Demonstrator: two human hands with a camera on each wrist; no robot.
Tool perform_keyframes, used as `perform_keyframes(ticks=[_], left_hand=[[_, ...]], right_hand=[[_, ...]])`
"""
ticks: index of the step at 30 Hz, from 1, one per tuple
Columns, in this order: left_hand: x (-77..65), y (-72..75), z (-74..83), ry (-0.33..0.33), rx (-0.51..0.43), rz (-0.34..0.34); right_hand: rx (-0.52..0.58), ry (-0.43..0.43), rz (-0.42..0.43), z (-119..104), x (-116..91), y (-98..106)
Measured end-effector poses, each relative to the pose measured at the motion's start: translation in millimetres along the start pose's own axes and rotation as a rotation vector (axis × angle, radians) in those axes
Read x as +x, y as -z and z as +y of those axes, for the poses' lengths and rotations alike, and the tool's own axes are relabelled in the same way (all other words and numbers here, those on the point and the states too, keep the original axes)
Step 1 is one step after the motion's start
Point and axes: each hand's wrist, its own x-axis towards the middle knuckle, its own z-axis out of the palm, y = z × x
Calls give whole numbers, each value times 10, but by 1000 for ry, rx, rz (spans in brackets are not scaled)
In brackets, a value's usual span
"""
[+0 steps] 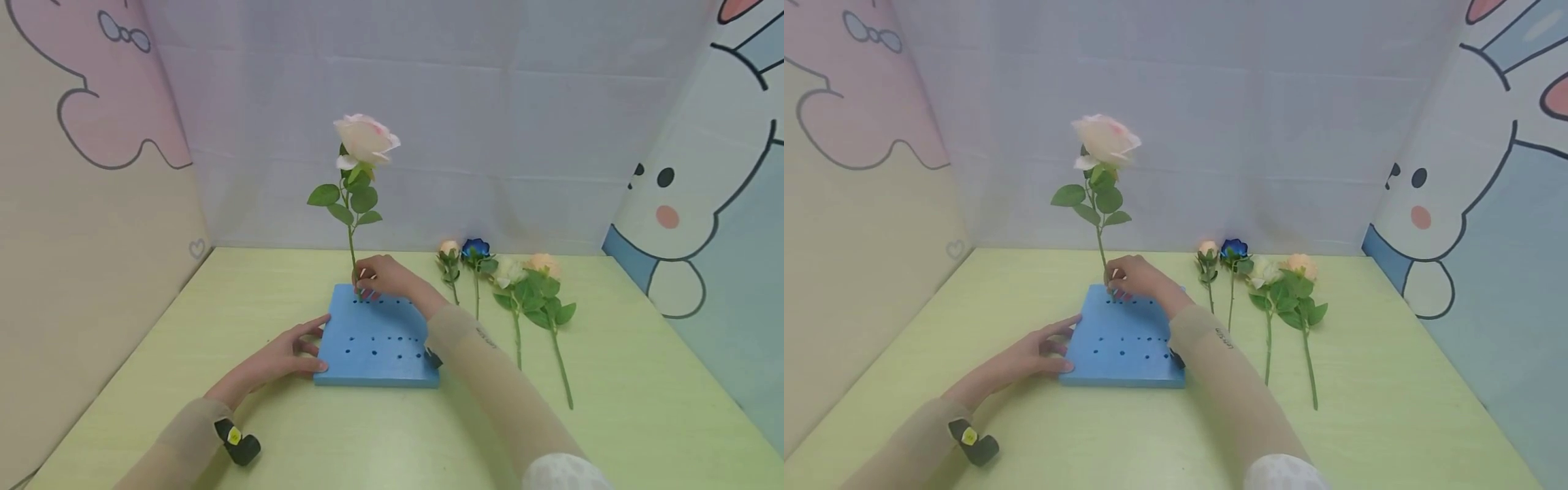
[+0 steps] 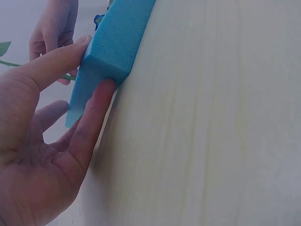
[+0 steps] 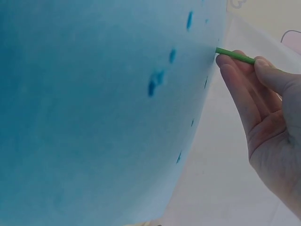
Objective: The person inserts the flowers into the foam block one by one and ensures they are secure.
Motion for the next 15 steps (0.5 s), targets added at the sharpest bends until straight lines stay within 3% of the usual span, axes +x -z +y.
perform_keyframes(ticks=[15], left_hand=[[37, 29, -29, -12, -2, -14]], right_hand=[[-47, -29, 13, -31, 52, -20]])
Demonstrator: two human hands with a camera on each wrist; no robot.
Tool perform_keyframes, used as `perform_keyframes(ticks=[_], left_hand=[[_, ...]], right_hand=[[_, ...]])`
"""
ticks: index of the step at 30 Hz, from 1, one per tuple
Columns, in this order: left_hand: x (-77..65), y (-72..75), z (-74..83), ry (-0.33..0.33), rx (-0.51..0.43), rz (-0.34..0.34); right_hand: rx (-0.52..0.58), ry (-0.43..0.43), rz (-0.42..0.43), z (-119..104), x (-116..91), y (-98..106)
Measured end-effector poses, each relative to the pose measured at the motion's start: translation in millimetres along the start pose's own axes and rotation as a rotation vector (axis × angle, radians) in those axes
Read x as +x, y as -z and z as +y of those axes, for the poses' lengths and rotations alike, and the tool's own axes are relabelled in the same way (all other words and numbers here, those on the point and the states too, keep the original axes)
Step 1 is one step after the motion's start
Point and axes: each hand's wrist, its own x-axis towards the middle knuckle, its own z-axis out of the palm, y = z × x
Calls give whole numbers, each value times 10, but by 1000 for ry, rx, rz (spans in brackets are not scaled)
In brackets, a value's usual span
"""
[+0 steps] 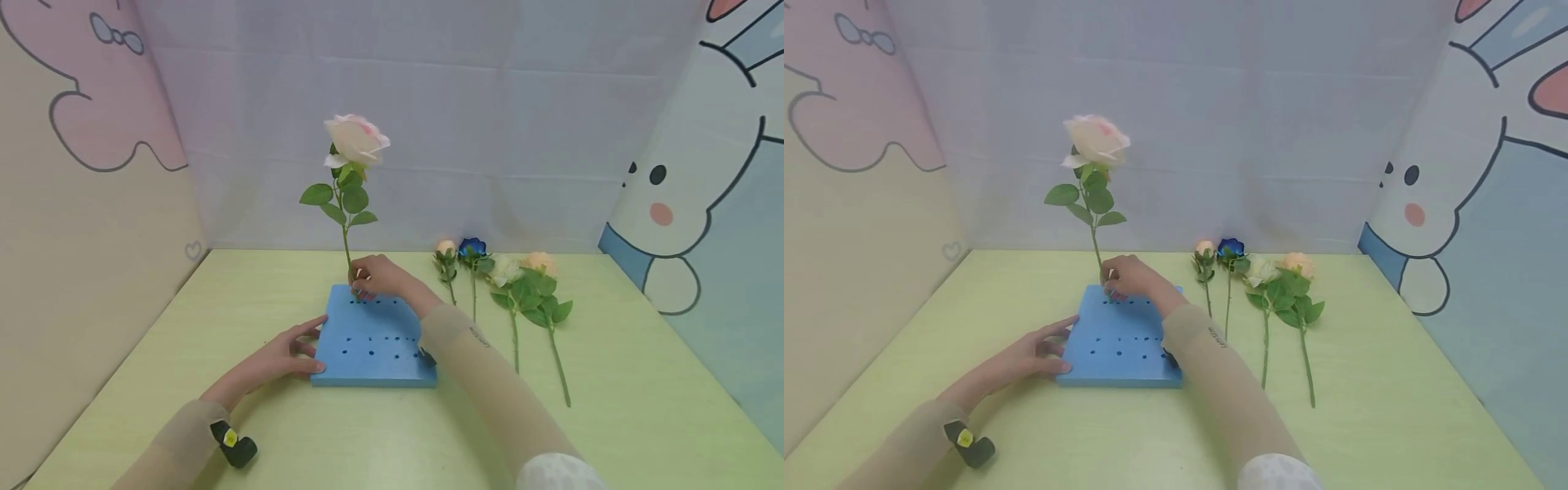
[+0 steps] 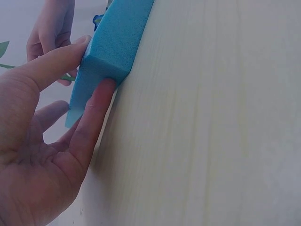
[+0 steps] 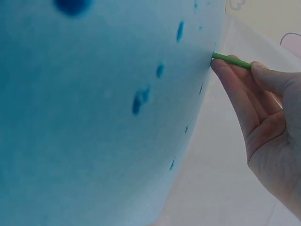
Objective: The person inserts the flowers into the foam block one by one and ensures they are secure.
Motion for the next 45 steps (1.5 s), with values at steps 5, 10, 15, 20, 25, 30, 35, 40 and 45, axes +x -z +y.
perform_keyframes(ticks=[5, 10, 15, 20, 25, 30, 35, 40, 45], left_hand=[[-15, 0, 11, -1, 2, 2], [-25, 0, 23, 3, 10, 4], [-26, 0, 29, 7, 13, 3], [-17, -5, 40, 11, 14, 2], [-19, -12, 36, 17, 17, 3], [-17, -16, 27, 14, 9, 1], [-7, -35, 28, 35, 10, 11], [-21, -53, 53, 33, 9, 11], [-26, -50, 48, 27, 13, 13]], right_hand=[[-6, -20, 4, -49, -9, -5], [-16, -35, 9, -54, -12, -11], [-3, -52, -3, -50, -26, -9], [6, -58, -19, -52, -49, 8], [9, -63, -30, -53, -71, 8], [22, -69, -26, -68, -100, 20], [37, -51, -30, -37, -121, 35], [15, -37, 0, -24, -158, 57], [-15, -24, 49, -34, -197, 78]])
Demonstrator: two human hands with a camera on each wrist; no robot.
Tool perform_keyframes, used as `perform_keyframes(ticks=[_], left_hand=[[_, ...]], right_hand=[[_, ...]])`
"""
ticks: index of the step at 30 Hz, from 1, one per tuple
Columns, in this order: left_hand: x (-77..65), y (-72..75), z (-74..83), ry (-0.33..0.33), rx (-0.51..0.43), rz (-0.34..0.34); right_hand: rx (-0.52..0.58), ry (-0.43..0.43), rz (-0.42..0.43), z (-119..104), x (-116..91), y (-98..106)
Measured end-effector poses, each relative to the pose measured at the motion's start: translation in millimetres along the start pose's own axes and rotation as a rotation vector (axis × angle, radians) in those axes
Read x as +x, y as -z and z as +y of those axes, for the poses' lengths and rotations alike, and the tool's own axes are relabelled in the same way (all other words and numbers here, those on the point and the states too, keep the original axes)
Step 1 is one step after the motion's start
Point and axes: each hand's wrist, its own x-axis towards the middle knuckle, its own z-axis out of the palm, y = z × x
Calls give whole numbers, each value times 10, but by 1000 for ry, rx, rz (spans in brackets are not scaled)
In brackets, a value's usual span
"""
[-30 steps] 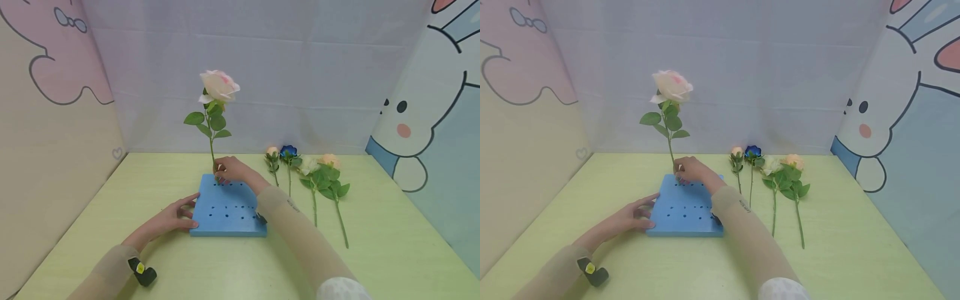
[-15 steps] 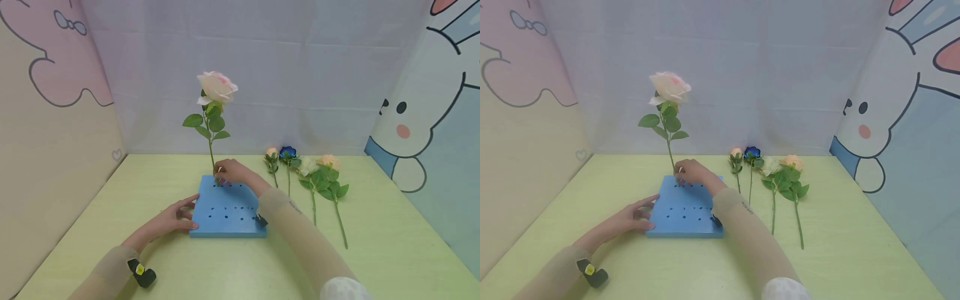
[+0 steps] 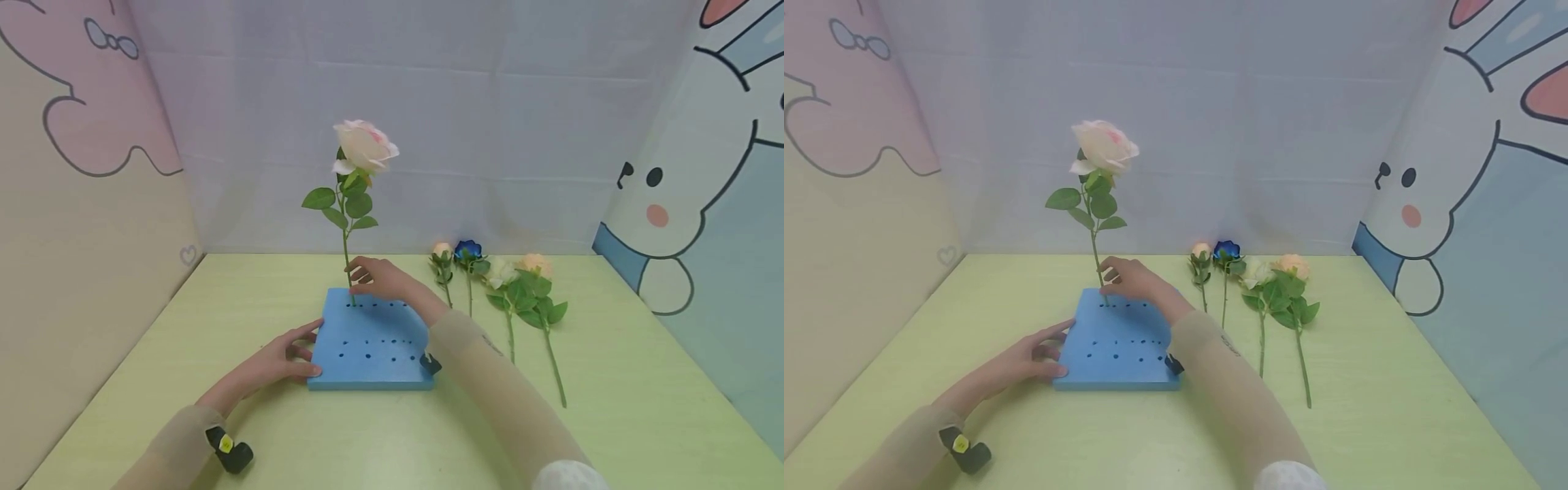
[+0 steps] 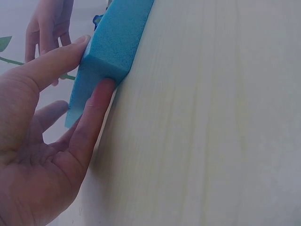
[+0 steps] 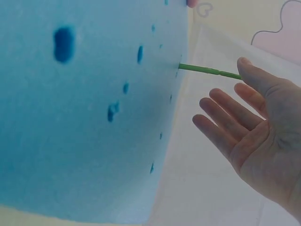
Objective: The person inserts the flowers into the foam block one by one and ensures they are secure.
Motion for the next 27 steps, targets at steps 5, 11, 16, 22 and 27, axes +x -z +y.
perform_keyframes(ticks=[5, 11, 16, 22, 27], left_hand=[[5, 4, -12, 7, 2, 7], [1, 7, -23, 10, 6, 13], [1, 12, -47, -8, 11, 13], [5, 14, -79, -31, 2, 1], [8, 4, -80, -35, -8, -2]], right_hand=[[22, 16, 17, -46, -87, 54], [4, 50, 64, -76, -221, 128], [30, 73, 124, -69, -356, 194], [47, 93, 194, -30, -522, 267], [44, 107, 254, 28, -655, 309]])
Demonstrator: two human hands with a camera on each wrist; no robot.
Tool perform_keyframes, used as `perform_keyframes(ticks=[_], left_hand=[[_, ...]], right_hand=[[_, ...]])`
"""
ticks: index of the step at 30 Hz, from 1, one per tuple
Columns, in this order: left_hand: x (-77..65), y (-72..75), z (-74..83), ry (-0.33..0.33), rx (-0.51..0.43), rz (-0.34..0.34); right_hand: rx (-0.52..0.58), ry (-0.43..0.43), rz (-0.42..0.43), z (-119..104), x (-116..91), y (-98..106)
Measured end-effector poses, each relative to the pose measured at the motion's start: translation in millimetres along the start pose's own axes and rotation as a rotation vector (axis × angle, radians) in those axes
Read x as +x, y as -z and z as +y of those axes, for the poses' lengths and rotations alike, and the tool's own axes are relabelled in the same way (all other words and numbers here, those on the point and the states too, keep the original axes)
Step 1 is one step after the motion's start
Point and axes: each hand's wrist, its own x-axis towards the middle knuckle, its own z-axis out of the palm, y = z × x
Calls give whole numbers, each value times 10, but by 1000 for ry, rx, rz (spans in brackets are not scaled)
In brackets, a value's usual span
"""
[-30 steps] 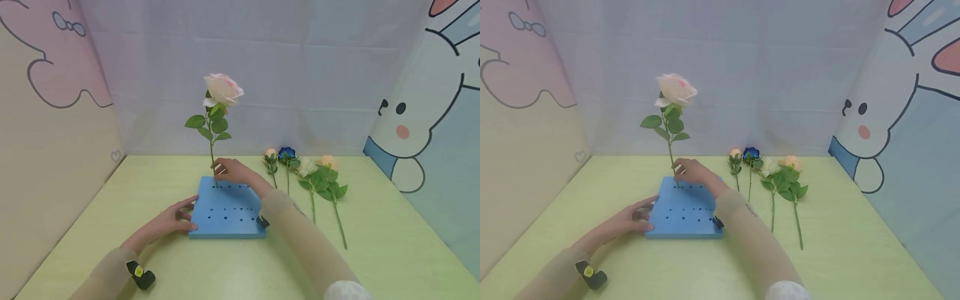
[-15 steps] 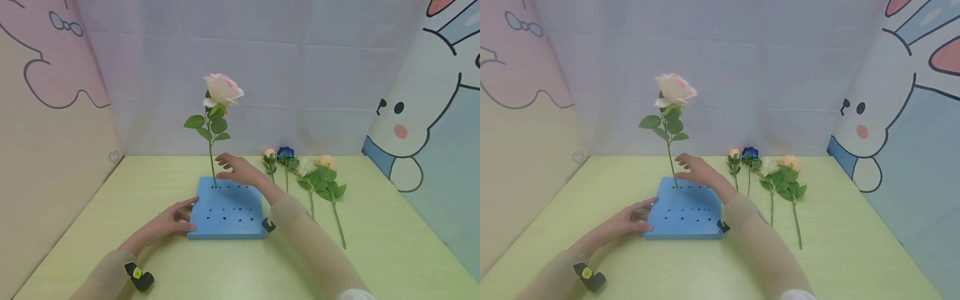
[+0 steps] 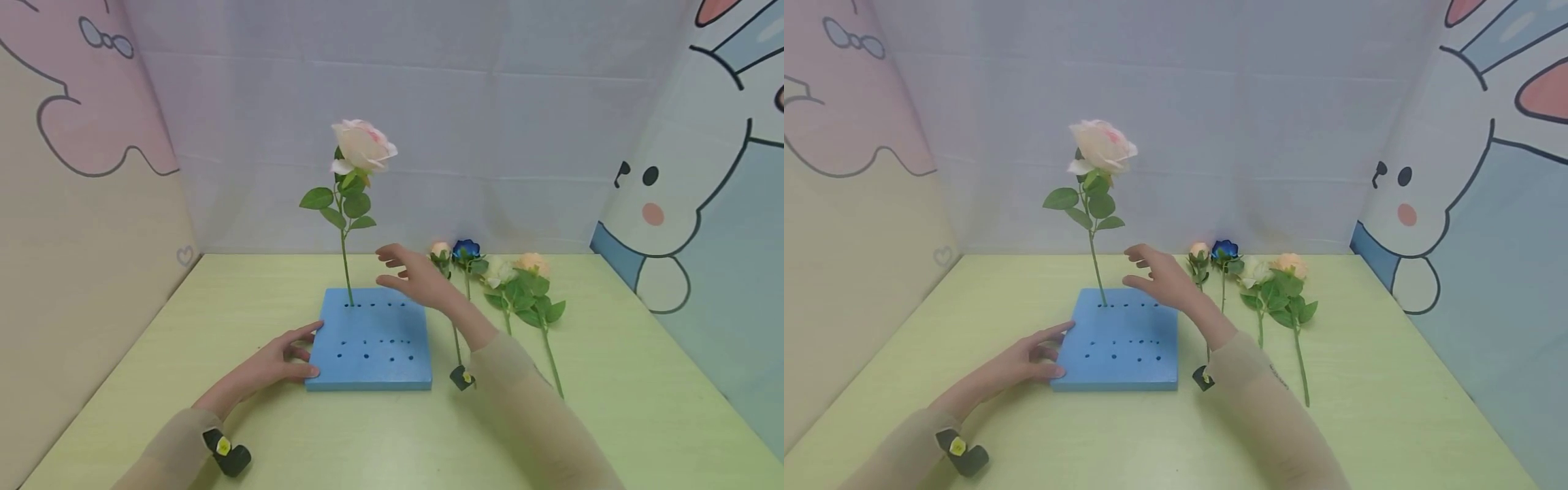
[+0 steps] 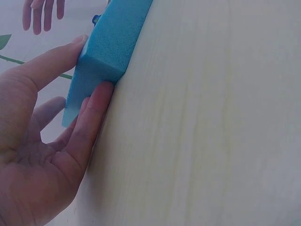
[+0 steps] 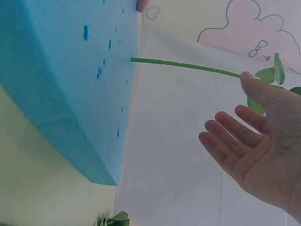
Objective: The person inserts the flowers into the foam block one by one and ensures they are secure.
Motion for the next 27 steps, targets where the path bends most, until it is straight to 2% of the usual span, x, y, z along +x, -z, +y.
perform_keyframes(ticks=[6, 13, 20, 27], left_hand=[[9, 6, 10, 2, -33, -2], [11, 10, -8, -18, -28, -19], [24, 4, -42, -8, -35, -13], [24, 18, -32, -25, -25, -18]], right_hand=[[-22, 6, 58, 51, -163, 71], [-48, 46, 119, 97, -346, 132], [-49, 63, 181, 161, -538, 209], [-82, 47, 251, 242, -751, 299]])
